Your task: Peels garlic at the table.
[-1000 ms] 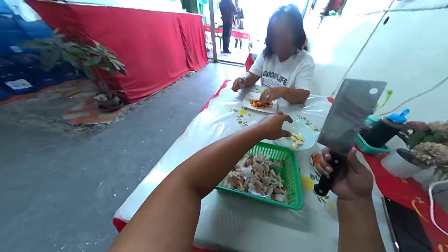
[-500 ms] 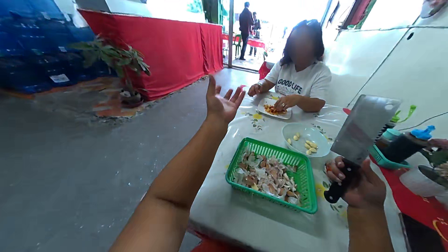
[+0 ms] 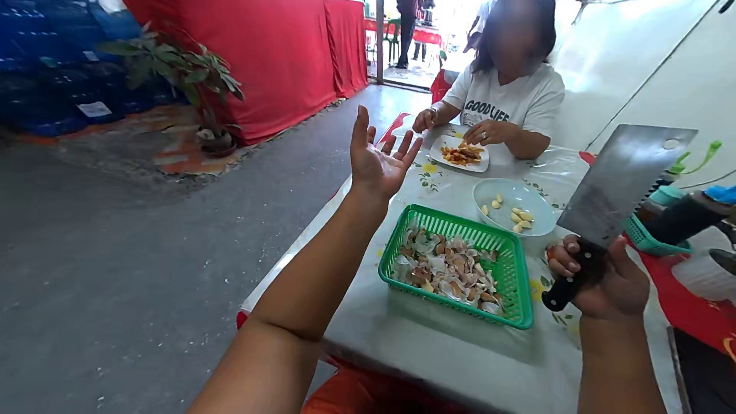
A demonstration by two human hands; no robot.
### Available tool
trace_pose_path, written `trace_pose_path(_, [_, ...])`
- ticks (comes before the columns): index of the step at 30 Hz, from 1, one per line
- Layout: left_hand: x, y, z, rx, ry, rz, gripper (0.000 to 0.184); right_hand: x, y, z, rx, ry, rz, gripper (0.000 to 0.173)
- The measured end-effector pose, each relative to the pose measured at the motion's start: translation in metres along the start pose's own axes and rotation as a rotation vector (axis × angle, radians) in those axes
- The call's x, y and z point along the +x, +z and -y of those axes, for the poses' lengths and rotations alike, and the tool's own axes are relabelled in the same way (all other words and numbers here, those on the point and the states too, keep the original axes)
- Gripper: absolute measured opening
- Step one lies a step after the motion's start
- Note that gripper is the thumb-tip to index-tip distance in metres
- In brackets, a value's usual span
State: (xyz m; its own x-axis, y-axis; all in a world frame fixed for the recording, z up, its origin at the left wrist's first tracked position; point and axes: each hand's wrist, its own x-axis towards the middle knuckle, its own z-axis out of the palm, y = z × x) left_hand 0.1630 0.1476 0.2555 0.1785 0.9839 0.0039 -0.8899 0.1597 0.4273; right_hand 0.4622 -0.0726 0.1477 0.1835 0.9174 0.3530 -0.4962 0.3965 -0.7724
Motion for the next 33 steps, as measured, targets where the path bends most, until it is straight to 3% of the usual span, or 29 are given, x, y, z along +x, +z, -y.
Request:
trace_pose_path(8, [0.009,0.003,-0.014,0.103,0.062,0.005,0.083,0.001,0.001,0.003,-0.001,0.012,0.031,0.047])
trace_pose_path(12, [-0.001,0.014,-0.026,0.061,0.081,0.165,0.084,0.001,0.003,0.001,-0.003,0.012,0.008,0.045])
trace_pose_path(14, [0.017,-0.005,-0.021,0.056,0.097,0.075,0.083,-0.001,0.003,0.002,-0.009,0.002,-0.006,0.046])
trace_pose_path(17, [0.041,-0.036,-0.01,0.023,0.04,-0.135,0.086,0.002,0.0,0.003,-0.014,-0.008,-0.004,0.048])
trace_pose_path(20, [0.025,-0.031,-0.007,0.097,-0.043,-0.074,0.064,0.0,0.0,0.001,-0.023,-0.003,-0.029,0.048])
trace_pose_path(23, [0.024,-0.034,-0.003,0.109,-0.071,-0.017,0.068,0.0,0.002,0.001,-0.031,0.0,-0.049,0.048])
trace_pose_path(27, [0.039,-0.058,0.009,0.031,-0.113,-0.174,0.069,-0.002,0.004,0.002,-0.046,-0.001,-0.058,0.047])
trace_pose_path(33, [0.016,-0.046,0.013,0.124,-0.199,-0.03,0.07,-0.002,0.008,0.001,-0.063,0.01,-0.038,0.045])
